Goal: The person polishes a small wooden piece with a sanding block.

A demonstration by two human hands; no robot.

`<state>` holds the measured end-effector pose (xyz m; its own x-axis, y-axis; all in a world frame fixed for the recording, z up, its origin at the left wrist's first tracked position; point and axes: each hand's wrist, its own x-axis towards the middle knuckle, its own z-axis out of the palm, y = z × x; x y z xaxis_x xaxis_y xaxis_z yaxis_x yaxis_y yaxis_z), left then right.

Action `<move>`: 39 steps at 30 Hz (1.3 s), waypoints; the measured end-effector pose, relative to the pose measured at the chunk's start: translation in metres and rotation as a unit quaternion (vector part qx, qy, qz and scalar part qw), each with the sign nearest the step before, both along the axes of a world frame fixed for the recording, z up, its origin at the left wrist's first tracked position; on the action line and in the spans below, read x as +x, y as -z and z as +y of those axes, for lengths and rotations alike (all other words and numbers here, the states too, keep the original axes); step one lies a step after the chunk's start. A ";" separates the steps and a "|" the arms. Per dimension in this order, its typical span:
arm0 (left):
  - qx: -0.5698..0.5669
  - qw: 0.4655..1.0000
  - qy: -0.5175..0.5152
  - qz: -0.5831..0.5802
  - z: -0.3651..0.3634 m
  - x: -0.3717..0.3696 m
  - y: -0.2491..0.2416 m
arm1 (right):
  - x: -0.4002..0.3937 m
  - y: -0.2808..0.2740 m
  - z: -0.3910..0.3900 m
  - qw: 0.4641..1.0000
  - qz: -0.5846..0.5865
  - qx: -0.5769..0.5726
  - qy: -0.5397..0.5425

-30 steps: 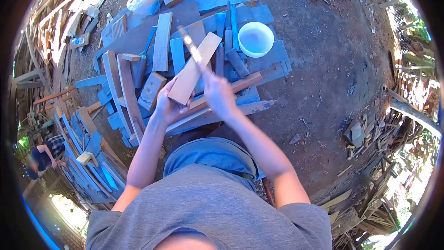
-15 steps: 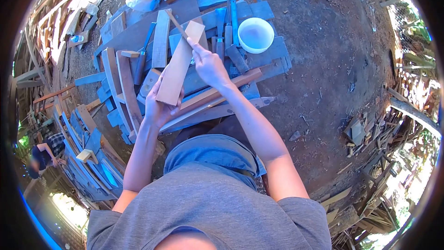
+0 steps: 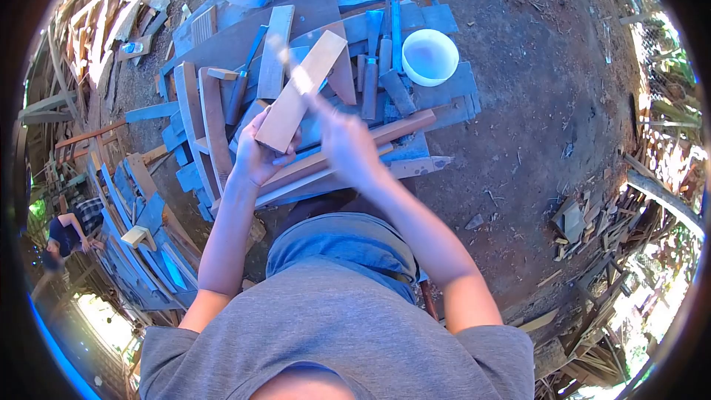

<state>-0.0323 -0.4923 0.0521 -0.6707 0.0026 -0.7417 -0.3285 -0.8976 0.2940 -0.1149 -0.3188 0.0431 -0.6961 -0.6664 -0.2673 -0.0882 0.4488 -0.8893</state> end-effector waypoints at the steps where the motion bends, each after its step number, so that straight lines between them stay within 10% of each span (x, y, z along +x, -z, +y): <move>1: -0.001 1.000 0.001 0.002 0.003 -0.001 0.000 | -0.024 0.019 -0.009 0.998 -0.010 0.039 0.053; 9: -0.013 0.998 0.049 0.043 -0.007 0.004 0.006 | 0.041 -0.033 0.013 0.996 0.006 -0.042 -0.077; 15: -0.070 0.997 0.046 0.002 0.004 -0.005 -0.011 | -0.011 0.041 -0.005 0.995 0.014 0.005 0.097; 39: -0.058 0.997 0.042 -0.010 -0.009 0.003 0.003 | 0.003 0.024 -0.009 0.996 0.071 0.045 0.019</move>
<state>-0.0294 -0.5010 0.0495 -0.6571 -0.0288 -0.7533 -0.4081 -0.8266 0.3876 -0.1122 -0.3282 0.0188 -0.7548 -0.6169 -0.2228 -0.1912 0.5319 -0.8250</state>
